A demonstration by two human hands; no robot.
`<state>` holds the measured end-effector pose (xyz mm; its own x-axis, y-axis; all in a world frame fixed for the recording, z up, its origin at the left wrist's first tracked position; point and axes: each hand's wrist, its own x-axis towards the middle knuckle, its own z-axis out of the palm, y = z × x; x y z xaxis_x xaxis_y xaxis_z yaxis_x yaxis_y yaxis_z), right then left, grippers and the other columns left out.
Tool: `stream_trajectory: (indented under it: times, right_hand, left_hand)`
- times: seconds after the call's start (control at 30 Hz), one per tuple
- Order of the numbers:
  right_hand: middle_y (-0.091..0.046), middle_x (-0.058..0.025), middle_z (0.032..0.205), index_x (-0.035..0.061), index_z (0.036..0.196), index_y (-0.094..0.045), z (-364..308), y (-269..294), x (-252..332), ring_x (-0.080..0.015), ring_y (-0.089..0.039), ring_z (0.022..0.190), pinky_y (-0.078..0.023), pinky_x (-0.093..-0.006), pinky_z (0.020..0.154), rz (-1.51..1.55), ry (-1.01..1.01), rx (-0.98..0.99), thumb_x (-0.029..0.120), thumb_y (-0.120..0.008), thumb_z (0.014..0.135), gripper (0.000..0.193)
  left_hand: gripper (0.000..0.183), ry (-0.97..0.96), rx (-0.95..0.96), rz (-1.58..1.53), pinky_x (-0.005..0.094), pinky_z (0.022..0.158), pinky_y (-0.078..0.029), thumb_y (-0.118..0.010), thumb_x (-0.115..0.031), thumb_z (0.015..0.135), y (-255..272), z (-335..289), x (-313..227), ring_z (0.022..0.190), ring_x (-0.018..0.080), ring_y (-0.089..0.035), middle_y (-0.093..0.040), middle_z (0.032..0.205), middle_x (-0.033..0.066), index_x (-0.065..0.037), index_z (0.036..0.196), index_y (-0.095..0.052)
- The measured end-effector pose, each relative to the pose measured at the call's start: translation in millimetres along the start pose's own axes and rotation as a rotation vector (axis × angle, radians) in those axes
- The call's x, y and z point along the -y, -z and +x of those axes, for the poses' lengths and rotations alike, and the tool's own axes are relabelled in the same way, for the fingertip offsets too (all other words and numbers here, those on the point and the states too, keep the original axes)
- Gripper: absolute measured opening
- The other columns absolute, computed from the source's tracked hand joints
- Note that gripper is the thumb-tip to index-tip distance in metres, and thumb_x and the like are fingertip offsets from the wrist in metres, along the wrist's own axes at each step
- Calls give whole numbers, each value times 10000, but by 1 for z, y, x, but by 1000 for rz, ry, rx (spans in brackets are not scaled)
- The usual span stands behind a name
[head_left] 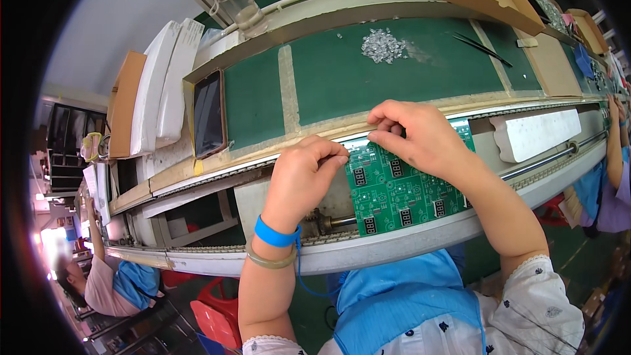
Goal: The person pours small metallic components from a cardboard box onto a green workbench. They then pick up the components one by one and place them onto specific spots on a green circuit board. The person continues this repetitive placement process throughout the clip.
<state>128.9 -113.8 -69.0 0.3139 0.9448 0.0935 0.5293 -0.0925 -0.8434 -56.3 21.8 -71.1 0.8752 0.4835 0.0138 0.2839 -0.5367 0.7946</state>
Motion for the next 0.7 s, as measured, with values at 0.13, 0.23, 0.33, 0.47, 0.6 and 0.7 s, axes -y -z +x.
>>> stream_trajectory:
  times: [0.13,0.23,0.33,0.47,0.6,0.7]
  right_hand:
    - [-689,-116,847,-16,1039,-637,0,1,-1,-182,-672,746,-523,-304,674,-19,20,-1,126,-708,880,224]
    - [-702,-137,815,0,1015,-634,2,2,0,-301,-680,745,-525,-373,674,-10,15,-16,161,-680,878,217]
    - [-702,-138,815,2,1011,-636,-1,-2,-2,-307,-680,749,-527,-374,676,28,0,-19,159,-678,878,210]
    - [-702,-143,818,4,1004,-636,2,-1,-4,-312,-681,755,-528,-377,680,1,41,-31,154,-675,878,201]
    - [-700,-145,820,4,994,-633,1,-1,-4,-319,-678,757,-524,-387,677,5,34,-32,153,-671,880,192]
    - [-693,-136,839,-13,1018,-630,1,1,-3,-250,-681,758,-530,-340,692,-7,27,-12,140,-673,898,199]
  left_hand:
    - [98,-46,-13,66,280,658,-491,-715,-39,834,-2,1,-1,736,173,-629,-676,860,86,-3,925,-722]
    - [94,-90,-32,83,295,652,-493,-712,-29,827,-3,1,-1,734,200,-637,-673,854,92,-7,918,-721]
    - [95,-127,-51,113,307,652,-496,-710,-22,822,-5,1,-1,733,220,-639,-672,851,96,-10,916,-721]
    - [90,-144,-52,151,318,652,-499,-710,-16,818,-5,2,-1,733,235,-639,-670,847,97,-15,907,-720]
    - [84,-159,-46,185,331,655,-503,-705,-15,809,-5,2,-4,744,251,-647,-669,840,102,-17,893,-714]
    - [85,-182,-46,222,345,656,-506,-698,-13,802,-5,2,-5,752,269,-651,-669,841,107,-19,885,-710]
